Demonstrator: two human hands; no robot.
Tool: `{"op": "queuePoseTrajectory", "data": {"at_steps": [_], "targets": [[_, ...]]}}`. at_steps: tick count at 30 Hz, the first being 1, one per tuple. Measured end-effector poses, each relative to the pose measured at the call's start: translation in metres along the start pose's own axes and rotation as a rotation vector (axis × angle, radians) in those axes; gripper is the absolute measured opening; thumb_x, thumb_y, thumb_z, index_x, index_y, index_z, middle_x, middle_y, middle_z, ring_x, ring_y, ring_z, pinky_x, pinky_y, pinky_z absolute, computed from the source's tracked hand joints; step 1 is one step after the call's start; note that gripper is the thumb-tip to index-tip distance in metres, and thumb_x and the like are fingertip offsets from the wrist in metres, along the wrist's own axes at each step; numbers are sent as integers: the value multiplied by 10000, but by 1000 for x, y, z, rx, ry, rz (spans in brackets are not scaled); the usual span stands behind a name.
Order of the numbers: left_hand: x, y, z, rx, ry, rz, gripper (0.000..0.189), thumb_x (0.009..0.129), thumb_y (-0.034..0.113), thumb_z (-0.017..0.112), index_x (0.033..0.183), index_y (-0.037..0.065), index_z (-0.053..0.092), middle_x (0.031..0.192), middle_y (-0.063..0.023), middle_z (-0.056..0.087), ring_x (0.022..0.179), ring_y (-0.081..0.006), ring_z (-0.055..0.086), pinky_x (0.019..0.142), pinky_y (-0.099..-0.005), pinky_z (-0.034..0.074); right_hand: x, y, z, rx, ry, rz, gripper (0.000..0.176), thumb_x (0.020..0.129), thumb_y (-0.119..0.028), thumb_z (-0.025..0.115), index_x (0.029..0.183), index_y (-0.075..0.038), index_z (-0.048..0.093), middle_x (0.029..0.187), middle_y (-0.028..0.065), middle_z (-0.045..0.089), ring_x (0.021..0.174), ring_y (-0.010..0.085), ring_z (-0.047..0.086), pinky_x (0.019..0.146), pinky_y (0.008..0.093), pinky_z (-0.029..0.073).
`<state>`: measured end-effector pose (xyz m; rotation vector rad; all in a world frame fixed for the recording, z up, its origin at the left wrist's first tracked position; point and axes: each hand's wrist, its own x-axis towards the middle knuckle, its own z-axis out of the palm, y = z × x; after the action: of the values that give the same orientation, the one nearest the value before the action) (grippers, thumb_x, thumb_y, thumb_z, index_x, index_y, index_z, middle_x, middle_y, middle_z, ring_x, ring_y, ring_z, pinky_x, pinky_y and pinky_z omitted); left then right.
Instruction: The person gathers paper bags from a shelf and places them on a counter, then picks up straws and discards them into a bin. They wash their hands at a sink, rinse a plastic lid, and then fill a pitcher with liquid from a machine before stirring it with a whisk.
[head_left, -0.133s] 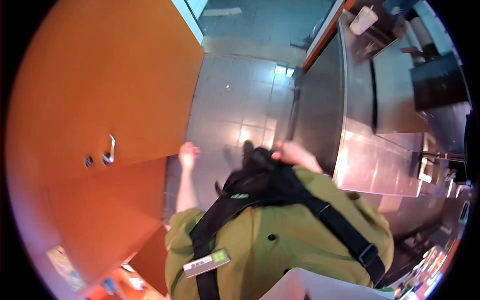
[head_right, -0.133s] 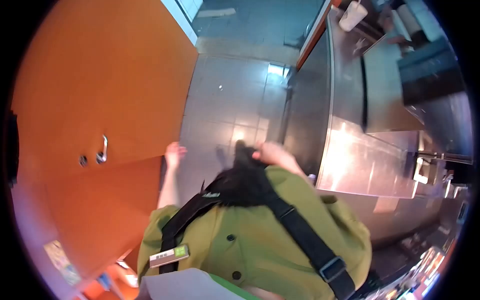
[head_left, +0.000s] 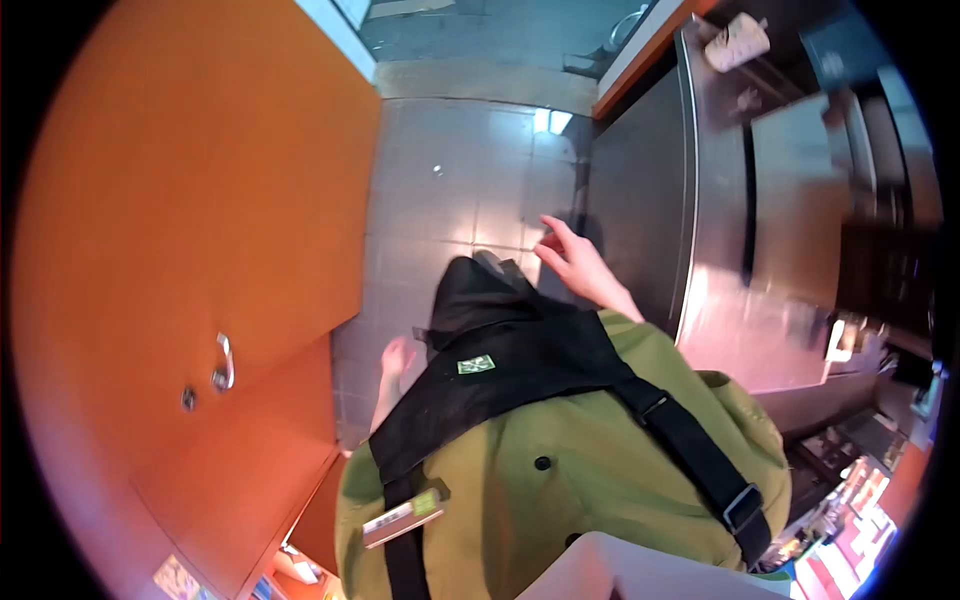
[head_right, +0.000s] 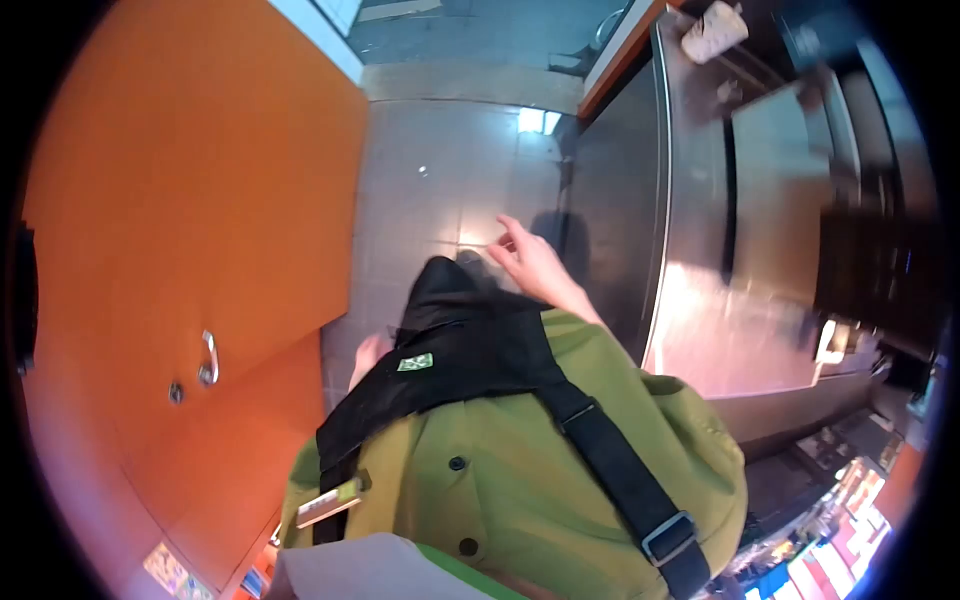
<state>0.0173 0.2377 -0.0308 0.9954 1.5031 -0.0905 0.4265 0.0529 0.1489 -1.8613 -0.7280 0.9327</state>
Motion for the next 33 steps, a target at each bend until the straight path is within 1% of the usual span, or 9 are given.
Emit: {"op": "queuePoseTrajectory", "data": {"at_steps": [5,11,14,16,21,23,25,28,33], "targets": [[65,61,0,-40,255,-217,175,835,232,441,853,72,508,655,-59,530,510,-135,491,444,-264,400,138,-7,-126,-339,-82,152,468,772,-266,535,1121,24,420,910,175,574,855,273,564,729,340,440],[237,368,81,169,77,21,210,834,223,390,700,86,478,540,-67,498,390,-134,437,331,-291,337,260,-3,-184,-657,315,452,423,776,-316,500,1069,-15,448,938,207,525,897,339,517,750,389,429],[333,662,219,336,-11,462,235,808,222,368,628,93,445,446,-43,446,287,-134,352,252,-276,257,359,-9,-230,-271,308,380,391,787,-316,483,1060,-38,451,949,196,527,918,331,504,779,398,405],[467,811,306,728,299,783,227,807,199,395,842,16,524,614,-77,541,548,-166,523,554,-306,426,413,-4,-268,-273,354,377,376,789,-305,479,1049,-35,460,951,198,528,914,331,502,781,405,396],[314,1066,598,256,-363,1262,205,864,259,421,759,84,440,570,18,406,516,-85,421,475,-226,371,549,15,-398,-356,421,375,460,725,-320,553,1049,-9,450,978,226,496,886,352,519,748,424,430],[357,1081,675,-120,-1111,763,160,840,247,477,866,94,437,593,10,463,510,-85,449,457,-248,399,590,-26,-479,-475,438,565,502,695,-322,584,1065,-11,446,1061,221,447,885,347,525,747,417,437],[345,1086,691,816,-844,771,234,808,336,509,849,109,471,635,-9,517,549,-112,494,474,-260,414,633,-20,-536,-250,772,462,437,750,-292,538,1085,-28,446,1095,206,432,903,347,514,764,421,423],[363,1083,702,600,-532,244,267,790,371,501,846,110,494,660,-18,540,573,-122,511,498,-247,407,697,-7,-632,-105,917,357,422,740,-298,558,1034,-1,499,943,184,537,830,304,551,726,369,440],[447,1186,780,683,-373,210,180,766,274,500,769,96,523,619,-38,525,564,-151,517,495,-275,417,825,15,-766,-16,568,394,393,757,-331,523,1025,-44,516,910,176,577,884,332,533,772,386,420]]}}
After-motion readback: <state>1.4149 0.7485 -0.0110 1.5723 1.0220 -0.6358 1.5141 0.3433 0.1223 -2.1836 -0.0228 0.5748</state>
